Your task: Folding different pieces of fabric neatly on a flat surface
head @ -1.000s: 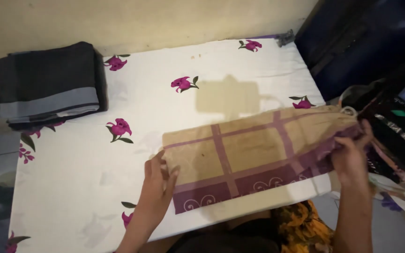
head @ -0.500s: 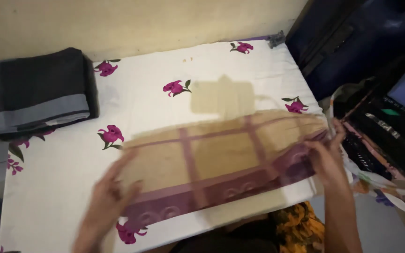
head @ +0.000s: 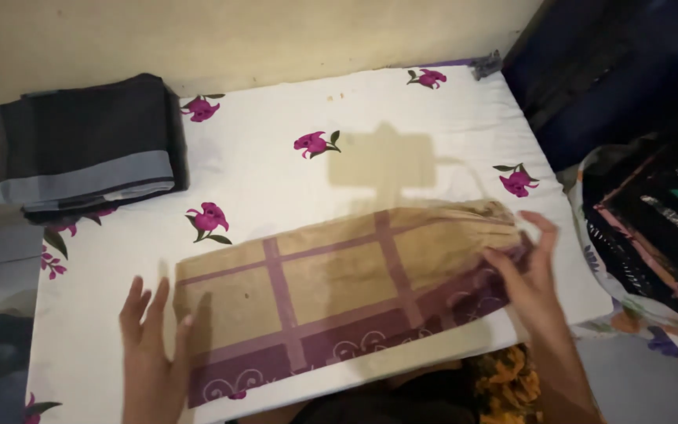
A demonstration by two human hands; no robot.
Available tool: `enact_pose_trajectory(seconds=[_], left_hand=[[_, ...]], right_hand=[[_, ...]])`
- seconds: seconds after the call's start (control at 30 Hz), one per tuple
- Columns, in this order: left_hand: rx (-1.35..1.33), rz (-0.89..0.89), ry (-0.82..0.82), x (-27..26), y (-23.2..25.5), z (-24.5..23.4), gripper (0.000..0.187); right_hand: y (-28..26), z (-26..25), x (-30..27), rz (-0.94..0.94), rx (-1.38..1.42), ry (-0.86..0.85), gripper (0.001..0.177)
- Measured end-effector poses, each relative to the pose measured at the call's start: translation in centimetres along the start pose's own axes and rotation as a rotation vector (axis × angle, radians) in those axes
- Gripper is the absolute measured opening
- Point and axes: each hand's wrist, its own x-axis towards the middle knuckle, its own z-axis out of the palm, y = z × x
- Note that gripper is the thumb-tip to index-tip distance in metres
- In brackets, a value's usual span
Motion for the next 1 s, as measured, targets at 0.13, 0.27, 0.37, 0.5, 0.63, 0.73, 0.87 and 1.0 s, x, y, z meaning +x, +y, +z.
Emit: enact_pose_trajectory(seconds=[0.13,0.27,0.37,0.5,0.63,0.73,0.87,1.0], left_hand=[[0.156,0.261,-0.013,0.6,4.7,1.7,0.068],[0.427,0.277,-0.056,0.1,1.6,7.1,0.075],[0.646,0.355,0.108,-0.5,1.1,8.3,0.077],[0.676,0.362,0.145,-0.8,2.2,8.3,0.076],[0.652,0.342,0.176,-1.2,2.8,9.4,0.075],[0.667,0.360,0.189,-1.3,2.9,9.7,0.076],[0.626,0.334,0.149,-1.3,3.7,9.0,0.077],[0.584,0.330,0.113,-1.3,3.9,9.6,0.078]], right_hand=[[-0.9,-1.9,-0.2,-0.129,-0.067,0.090,0.076],[2.9,-3.6,2.1,-0.095,-0.196,0.183,0.074],[1.9,-4.7,2.2,-0.015,-0.033,0.133,0.079],[0.1,-5.7,1.6,-0.126,-0.087,0.375,0.069],[5.5,-9.6,5.7,-0.251,-0.042,0.384,0.055],[5.9,-9.4,6.0,-0.134,-0.109,0.405,0.063],[3.4,-9.0,4.6,-0.206,-0.090,0.396,0.066],[2.5,-7.5,3.2,-0.268,-0.406,0.399,0.071]])
